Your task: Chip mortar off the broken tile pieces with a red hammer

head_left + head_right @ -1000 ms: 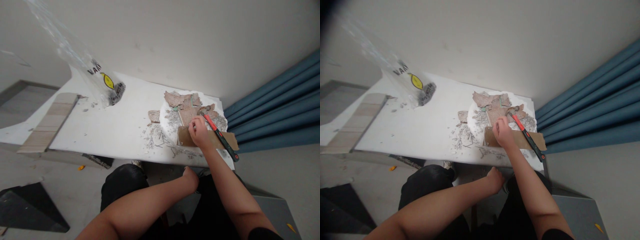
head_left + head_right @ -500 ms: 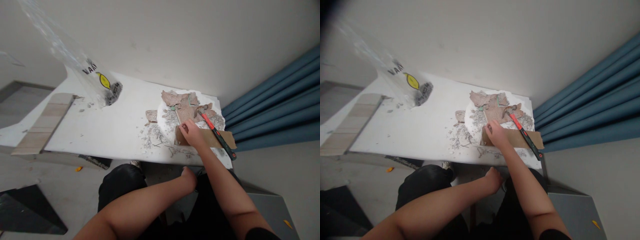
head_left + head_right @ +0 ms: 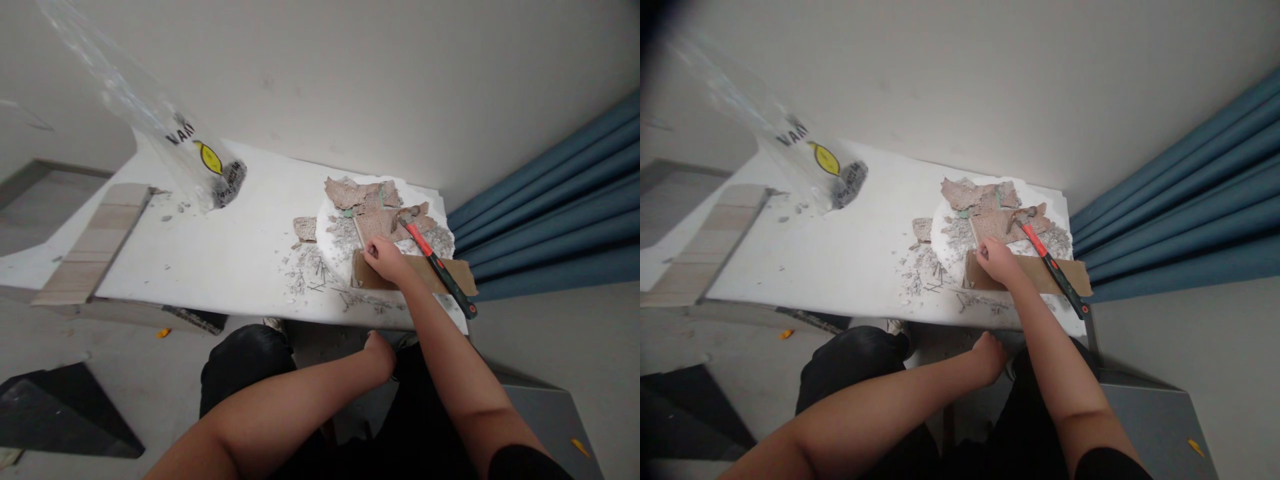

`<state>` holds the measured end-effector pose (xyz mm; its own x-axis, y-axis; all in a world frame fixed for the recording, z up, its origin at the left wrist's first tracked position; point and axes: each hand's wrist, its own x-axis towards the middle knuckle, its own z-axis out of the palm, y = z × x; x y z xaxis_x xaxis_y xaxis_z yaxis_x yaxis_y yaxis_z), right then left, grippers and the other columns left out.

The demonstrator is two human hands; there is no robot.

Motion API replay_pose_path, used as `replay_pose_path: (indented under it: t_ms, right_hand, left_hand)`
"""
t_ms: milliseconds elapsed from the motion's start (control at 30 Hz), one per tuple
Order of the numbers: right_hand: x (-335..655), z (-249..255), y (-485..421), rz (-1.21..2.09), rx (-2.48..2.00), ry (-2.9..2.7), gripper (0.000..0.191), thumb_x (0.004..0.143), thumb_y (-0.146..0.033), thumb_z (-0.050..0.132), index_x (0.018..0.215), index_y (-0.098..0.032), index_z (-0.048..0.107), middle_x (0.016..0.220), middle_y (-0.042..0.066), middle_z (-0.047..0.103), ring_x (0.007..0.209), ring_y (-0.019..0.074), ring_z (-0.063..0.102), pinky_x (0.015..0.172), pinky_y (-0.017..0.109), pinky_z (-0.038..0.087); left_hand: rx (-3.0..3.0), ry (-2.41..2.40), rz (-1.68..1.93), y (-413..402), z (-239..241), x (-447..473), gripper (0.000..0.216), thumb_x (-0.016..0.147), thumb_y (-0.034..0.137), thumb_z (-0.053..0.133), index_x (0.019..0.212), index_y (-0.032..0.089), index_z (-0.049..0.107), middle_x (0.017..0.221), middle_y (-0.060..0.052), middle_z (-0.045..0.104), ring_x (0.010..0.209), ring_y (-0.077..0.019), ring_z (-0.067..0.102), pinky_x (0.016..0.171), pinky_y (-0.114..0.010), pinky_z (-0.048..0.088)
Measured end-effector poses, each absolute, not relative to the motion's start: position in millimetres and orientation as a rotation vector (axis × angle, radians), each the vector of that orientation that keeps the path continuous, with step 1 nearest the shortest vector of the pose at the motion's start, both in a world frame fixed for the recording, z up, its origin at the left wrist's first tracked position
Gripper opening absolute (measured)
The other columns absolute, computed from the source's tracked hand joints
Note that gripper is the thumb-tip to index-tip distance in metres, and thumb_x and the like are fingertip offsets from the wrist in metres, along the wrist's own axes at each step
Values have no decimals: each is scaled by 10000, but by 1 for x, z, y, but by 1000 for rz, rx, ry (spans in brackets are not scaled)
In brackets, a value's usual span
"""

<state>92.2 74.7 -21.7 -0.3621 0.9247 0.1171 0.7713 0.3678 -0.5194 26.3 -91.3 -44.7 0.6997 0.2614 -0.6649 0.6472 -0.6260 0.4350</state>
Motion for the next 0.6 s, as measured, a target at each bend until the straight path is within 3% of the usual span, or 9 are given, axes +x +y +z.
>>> replay_pose_path:
  t_ms: [167,300,600]
  right_hand:
    - [92,-21,75,500,-1482,-2284,109,847,-183,527,753,-226,492,806,30,556,740,192,502,691,313,388]
    - [90,-20,74,470,-1545,-2327,99,862,-168,505,779,-222,495,848,51,572,754,201,506,690,320,386]
    - [90,-19,72,461,-1523,-2339,52,850,-177,504,823,-220,516,878,59,576,771,213,516,691,322,395]
  left_hand:
    - [2202,747,-686,-94,-46,24,405,834,181,709,1236,129,706,1308,-155,685,1250,-347,600,1080,-516,424]
    - [2218,729,-680,-94,-48,24,418,833,168,698,1241,76,699,1310,-192,675,1241,-359,599,1060,-507,434]
    - [2241,693,-730,-92,-42,24,450,846,189,686,1282,77,681,1334,-197,658,1255,-369,588,1082,-513,429]
